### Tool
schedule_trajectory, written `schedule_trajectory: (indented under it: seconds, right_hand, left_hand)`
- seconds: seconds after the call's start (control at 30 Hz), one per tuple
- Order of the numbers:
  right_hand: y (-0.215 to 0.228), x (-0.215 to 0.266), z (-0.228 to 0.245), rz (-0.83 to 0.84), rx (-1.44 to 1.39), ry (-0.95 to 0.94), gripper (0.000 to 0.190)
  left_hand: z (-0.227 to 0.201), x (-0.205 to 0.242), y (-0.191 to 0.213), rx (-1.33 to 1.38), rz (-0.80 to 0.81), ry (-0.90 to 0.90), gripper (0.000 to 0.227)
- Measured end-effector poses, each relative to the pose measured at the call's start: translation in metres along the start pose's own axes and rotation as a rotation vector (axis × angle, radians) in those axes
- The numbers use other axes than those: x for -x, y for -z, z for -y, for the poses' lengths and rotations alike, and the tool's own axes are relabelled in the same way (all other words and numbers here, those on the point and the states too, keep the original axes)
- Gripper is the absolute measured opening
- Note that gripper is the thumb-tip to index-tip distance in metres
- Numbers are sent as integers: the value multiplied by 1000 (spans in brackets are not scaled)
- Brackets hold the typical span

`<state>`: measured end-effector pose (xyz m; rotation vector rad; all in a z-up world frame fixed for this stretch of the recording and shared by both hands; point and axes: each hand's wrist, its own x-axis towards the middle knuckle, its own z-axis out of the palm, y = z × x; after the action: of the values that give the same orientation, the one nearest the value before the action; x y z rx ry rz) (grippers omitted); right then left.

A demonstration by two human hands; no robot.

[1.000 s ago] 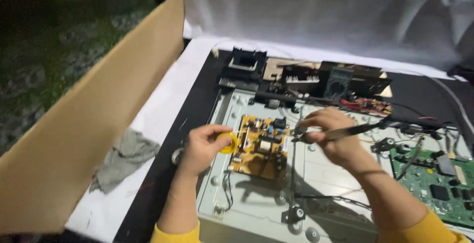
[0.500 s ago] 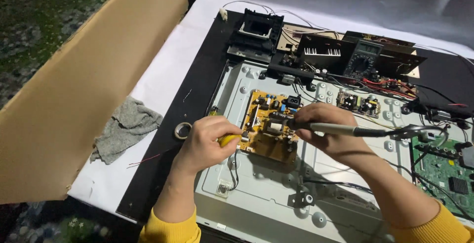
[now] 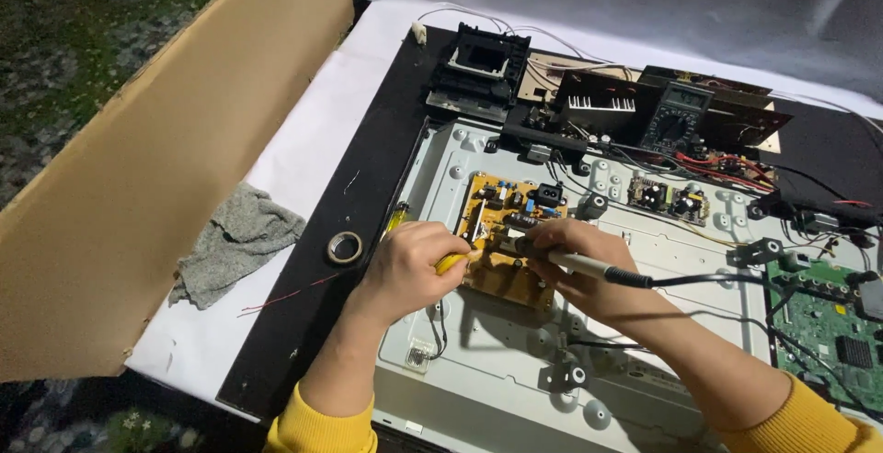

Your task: Soldering and repairing components on an electronic power board inside a TV chassis.

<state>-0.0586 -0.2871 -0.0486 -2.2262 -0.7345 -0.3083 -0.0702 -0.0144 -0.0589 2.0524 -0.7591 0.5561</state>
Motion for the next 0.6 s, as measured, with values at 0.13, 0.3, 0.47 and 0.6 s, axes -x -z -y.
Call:
schedule_trajectory:
  seconds: [0.13, 0.3, 0.47, 0.6]
  right_hand:
    - [-1, -1, 8, 3, 32, 97, 20]
    - [1, 0, 11, 37, 19, 100, 18]
    - [-3, 0, 12, 32, 17, 130, 19]
    - [-6, 0, 9, 26, -1, 127, 20]
  left_hand:
    - [3, 0, -3, 30, 10, 14, 8]
    - [11, 4, -6, 37, -3, 23, 10]
    - [13, 4, -7, 56, 0, 31, 10]
    - [17, 5, -11, 52, 0, 32, 9]
